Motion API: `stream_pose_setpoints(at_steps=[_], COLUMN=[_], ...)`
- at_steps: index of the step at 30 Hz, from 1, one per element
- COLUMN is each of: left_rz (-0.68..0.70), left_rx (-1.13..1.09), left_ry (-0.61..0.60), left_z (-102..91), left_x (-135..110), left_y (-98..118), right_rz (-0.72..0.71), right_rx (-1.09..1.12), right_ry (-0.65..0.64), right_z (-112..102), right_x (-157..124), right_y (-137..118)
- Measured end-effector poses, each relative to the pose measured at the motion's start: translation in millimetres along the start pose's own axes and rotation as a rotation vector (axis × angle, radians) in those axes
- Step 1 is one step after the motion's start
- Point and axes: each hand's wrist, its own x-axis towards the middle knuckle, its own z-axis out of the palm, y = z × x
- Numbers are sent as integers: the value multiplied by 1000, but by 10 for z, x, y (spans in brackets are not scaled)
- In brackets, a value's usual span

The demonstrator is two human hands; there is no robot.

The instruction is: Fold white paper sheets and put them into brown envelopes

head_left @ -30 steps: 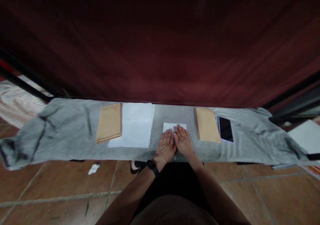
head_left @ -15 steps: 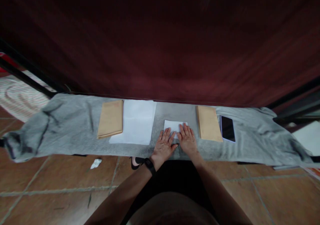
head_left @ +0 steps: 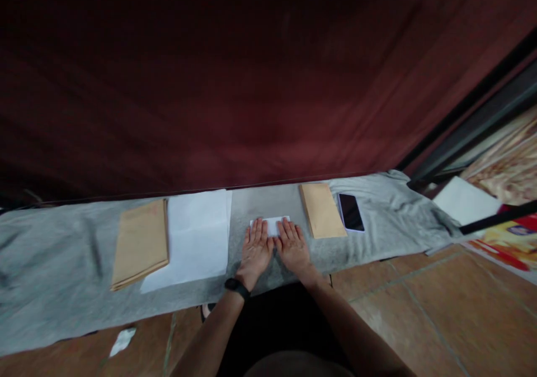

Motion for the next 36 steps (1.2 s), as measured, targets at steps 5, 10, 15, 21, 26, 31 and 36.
stream_pose_setpoints(at_steps=[5,10,15,21,26,31,36], left_rz=[-46,-67,-45,-19,-28,-69,-105], left_rx=[78,83,76,115,112,95,118], left_ry=[6,31,55,50,55,78,107], left_z=[2,24,56,41,35,37,38], left_x=[-20,-42,-26,-25,-31,-16,-58], left_y=[-156,-235,-252,-258,-260,-229,-211], right_rz=[51,118,38,25,99,106,113], right_rx=[7,52,154,135,67,26,8], right_ry=[77,73,-4,15,37,35,14], right_z=[31,1,1,72,37,32,78], right_x=[-25,62,252,265,225,211,205], right_y=[-23,-94,-274,-266,-42,89,99])
